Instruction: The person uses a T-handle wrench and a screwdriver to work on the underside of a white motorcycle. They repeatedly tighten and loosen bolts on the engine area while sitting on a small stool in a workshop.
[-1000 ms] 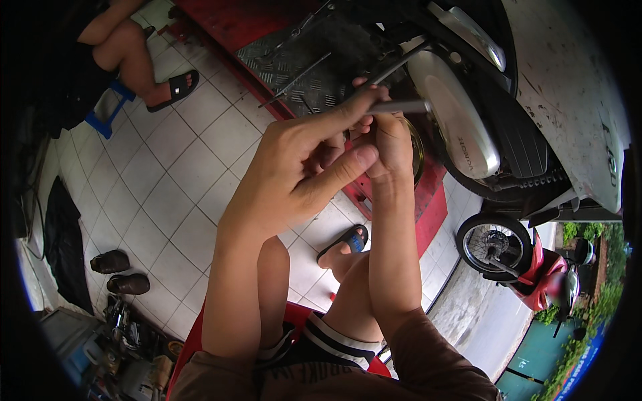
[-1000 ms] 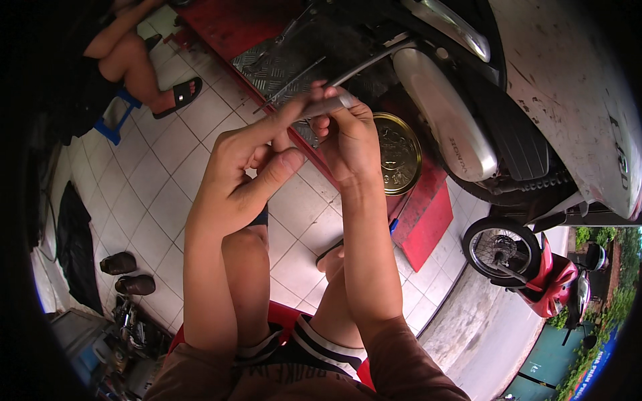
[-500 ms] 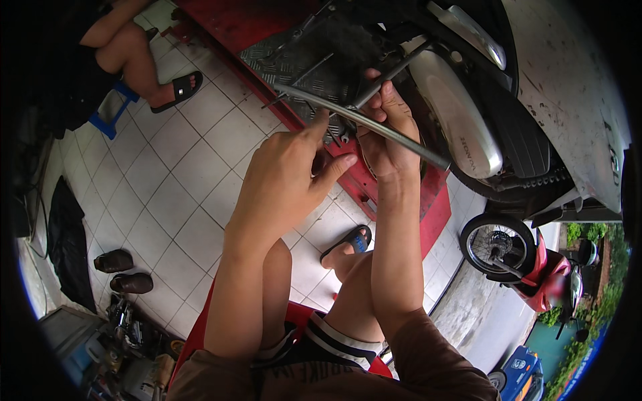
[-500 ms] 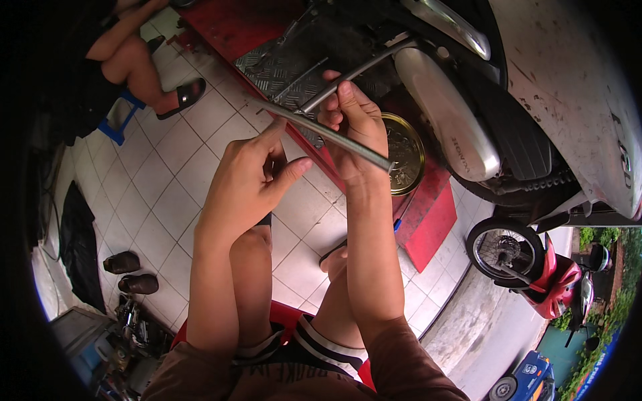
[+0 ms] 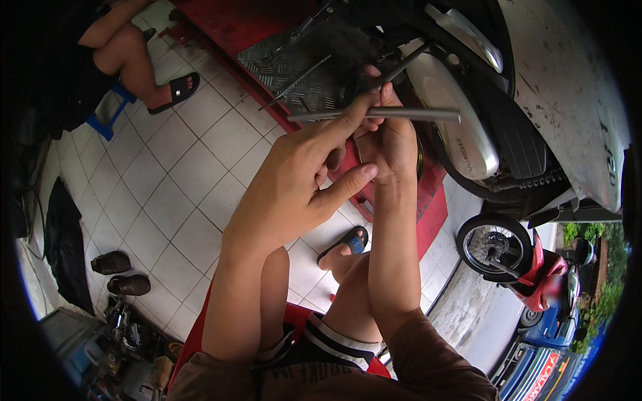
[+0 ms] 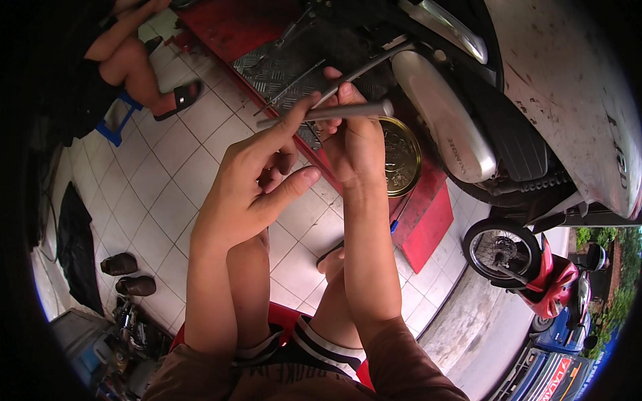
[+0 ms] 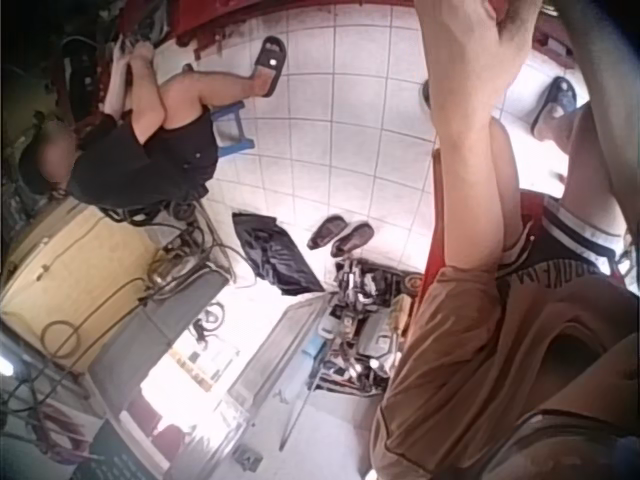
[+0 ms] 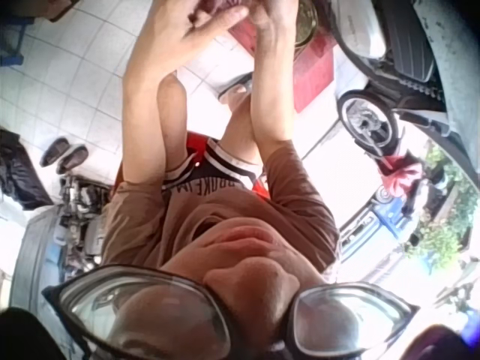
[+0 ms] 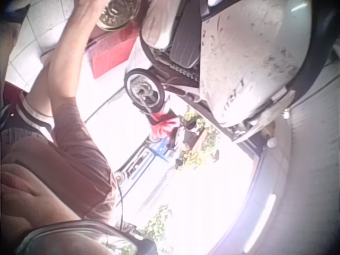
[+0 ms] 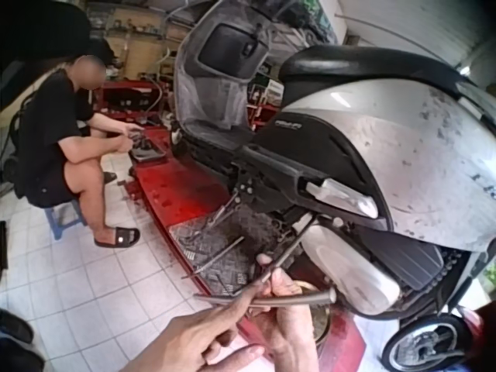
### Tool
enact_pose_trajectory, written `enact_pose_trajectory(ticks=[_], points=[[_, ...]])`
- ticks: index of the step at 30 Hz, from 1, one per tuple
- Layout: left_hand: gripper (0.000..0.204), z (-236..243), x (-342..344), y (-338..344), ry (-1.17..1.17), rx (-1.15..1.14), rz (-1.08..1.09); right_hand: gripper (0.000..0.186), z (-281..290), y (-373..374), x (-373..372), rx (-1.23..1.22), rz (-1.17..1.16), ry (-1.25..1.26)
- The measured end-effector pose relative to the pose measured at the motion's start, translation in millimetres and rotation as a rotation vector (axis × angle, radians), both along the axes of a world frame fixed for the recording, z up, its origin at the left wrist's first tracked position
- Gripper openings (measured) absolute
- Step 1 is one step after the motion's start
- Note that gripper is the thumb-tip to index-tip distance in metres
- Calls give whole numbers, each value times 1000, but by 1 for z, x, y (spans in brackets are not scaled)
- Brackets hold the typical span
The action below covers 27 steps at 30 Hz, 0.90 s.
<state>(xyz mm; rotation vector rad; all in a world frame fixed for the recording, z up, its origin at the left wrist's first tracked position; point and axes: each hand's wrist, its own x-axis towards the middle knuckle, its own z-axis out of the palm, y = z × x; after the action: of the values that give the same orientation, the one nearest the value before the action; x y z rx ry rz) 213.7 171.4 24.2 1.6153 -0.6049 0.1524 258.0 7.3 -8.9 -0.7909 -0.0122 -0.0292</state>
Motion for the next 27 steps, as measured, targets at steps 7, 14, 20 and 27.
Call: enact_pose_trajectory(ticks=[7, 14, 20, 27], points=[[50, -5, 1, 6, 107, 61, 149, 37, 4, 0, -5, -112, -18, -2], [50, -5, -1, 11, 71, 276, -101, 36, 4, -1, -2, -134, -29, 14], [52, 1, -2, 1, 21, 26, -211, 39, 6, 4, -4, -167, -47, 29], [48, 0, -6, -2, 185, -153, 53, 37, 5, 2, -4, -168, -49, 27]])
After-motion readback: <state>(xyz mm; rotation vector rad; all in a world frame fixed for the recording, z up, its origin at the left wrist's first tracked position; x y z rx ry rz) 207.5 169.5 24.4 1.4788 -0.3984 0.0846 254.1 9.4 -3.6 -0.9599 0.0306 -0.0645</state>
